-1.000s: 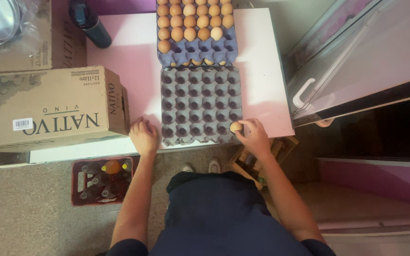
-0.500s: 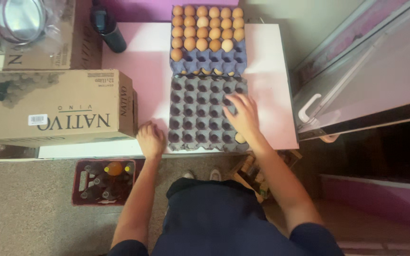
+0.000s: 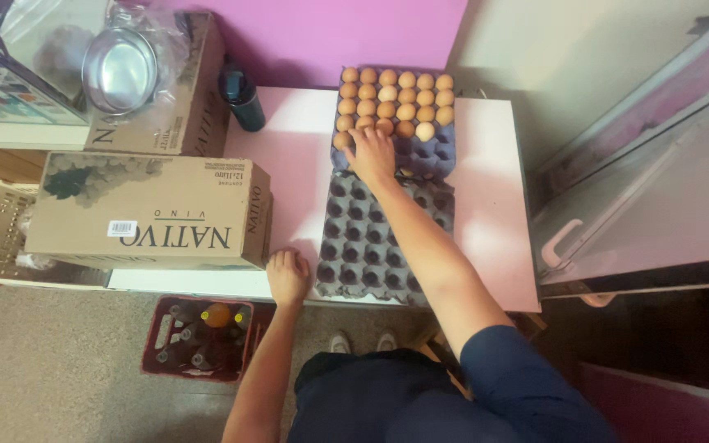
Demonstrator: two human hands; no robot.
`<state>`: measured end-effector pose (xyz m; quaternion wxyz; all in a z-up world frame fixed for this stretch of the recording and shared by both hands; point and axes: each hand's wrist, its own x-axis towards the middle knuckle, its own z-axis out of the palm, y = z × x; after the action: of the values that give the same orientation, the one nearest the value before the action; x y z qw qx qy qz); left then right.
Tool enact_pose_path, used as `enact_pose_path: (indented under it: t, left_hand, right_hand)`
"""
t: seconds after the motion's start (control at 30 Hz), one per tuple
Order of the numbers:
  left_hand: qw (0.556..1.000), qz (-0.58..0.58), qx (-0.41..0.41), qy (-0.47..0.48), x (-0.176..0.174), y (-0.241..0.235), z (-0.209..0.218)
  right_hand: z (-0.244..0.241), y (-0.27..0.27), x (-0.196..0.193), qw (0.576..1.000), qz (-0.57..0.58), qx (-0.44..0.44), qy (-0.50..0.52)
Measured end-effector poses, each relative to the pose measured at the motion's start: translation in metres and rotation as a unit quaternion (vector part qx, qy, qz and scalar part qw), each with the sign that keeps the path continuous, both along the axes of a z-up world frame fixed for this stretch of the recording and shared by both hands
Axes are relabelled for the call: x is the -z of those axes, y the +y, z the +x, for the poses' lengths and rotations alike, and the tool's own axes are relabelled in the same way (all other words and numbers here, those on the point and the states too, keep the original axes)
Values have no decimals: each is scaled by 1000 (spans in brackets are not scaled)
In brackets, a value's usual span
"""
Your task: The person transfers eggs from one cardboard tray to another on a white table by hand.
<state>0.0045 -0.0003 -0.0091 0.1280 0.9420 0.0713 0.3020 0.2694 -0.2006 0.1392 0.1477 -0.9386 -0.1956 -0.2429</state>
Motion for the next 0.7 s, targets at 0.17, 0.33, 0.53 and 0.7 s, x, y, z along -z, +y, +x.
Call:
enact_pose_path:
  t: [0.17,0.33,0.53,0.7]
  left_hand:
    - [1000,-3,0,-8,-2,0,2]
    - [1000,-9,5,-12,-11,-2,-2]
    - [1000,-15,21,-17,-8,-1,-3]
    - [1000,-11,13,-13,-16,-4,-4]
  right_hand:
    - [11,20,8,999,-23,24,30]
    - [15,26,26,998,-14,37,40]
    - [13,19,18,999,0,30,38]
    - [7,-3,17,991,104,-54,-68]
